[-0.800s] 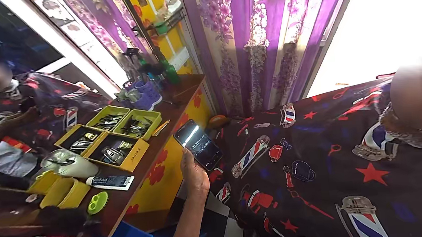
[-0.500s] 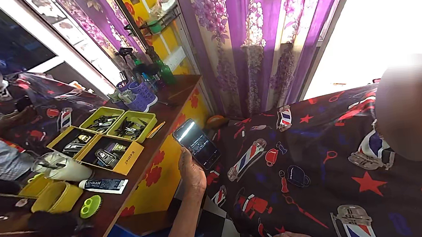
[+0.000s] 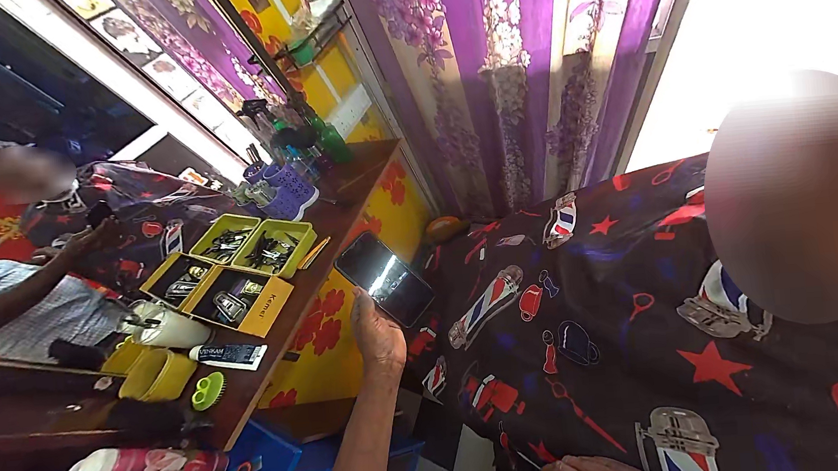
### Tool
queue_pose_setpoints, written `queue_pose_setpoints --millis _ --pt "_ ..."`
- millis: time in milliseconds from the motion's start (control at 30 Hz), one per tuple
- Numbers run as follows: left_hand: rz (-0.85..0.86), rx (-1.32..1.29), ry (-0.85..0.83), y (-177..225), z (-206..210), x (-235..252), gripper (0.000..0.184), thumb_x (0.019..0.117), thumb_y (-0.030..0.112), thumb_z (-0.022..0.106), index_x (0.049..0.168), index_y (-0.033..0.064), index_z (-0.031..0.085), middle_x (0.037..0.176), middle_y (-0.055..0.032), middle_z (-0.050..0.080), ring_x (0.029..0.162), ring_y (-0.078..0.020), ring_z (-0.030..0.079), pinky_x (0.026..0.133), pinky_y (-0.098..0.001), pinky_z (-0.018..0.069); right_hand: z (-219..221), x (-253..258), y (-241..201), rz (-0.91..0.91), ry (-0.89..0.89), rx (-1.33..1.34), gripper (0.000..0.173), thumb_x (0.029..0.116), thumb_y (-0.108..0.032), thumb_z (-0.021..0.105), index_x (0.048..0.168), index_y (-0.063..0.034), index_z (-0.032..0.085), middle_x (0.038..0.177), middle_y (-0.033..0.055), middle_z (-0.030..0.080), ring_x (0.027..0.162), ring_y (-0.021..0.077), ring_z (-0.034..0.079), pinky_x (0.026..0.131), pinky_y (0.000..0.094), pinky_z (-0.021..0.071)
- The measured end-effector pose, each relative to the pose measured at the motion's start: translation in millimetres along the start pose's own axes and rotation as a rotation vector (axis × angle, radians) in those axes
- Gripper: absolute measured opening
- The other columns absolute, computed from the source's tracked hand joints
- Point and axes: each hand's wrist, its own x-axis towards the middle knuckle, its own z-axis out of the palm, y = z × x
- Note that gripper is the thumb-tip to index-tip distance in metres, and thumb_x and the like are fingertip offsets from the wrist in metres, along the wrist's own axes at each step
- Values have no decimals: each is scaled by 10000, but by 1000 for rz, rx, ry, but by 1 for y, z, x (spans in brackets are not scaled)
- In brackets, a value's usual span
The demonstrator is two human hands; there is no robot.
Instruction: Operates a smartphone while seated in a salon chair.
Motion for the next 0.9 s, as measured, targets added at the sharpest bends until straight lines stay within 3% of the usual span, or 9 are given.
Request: queue_pose_setpoints --millis 200,333,433,500,600,767,900 --pt "6 -4 16 1 4 -4 429 1109 394 331 1358 116 543 1318 -69 635 1228 -216 612 1045 -467 502 -1 -6 0 16 7 -34 496 1060 -589 345 1094 -283 734 941 -77 746 904 110 726 835 387 581" --pt "16 -10 21 0 3 -5 428 1111 387 329 1364 112 539 1314 -76 638 1221 -219 617 1039 -465 505 -9 -13 13 -54 -50 73 434 1069 -523 417 1131 -217 719 935 14 736 877 186 721 780 437 591" --pt "22 -15 13 0 2 -7 426 1110 391 333 1357 116 545 1317 -72 639 1226 -217 616 1044 -466 503 -12 -16 15 -63 -62 85 428 1073 -515 413 1136 -219 715 937 16 735 872 188 719 771 435 590" --pt "27 -16 7 0 2 -8 423 1109 392 338 1347 117 554 1309 -71 643 1221 -214 618 1041 -463 506 -11 -16 13 -50 -53 67 443 1073 -527 399 1135 -224 717 935 9 734 874 183 719 775 436 590" --pt "23 -17 5 1 2 -9 413 1108 390 338 1327 121 562 1287 -65 650 1202 -207 628 1028 -456 515 -5 -14 3 19 5 -35 479 1059 -586 359 1104 -287 732 950 -74 745 917 112 725 838 392 581" --pt "13 -25 2 1 3 -11 410 1109 388 337 1336 124 554 1299 -61 641 1220 -202 613 1041 -454 503 -5 -14 1 19 29 -47 497 1057 -598 344 1098 -292 732 937 -77 742 900 110 725 832 388 580" --pt "19 -16 14 2 4 -11 410 1110 385 333 1331 121 555 1295 -54 642 1210 -193 618 1036 -442 507 -39 -11 -20 29 -15 29 487 1077 -513 394 1143 -180 743 1026 23 767 986 189 735 895 434 561"
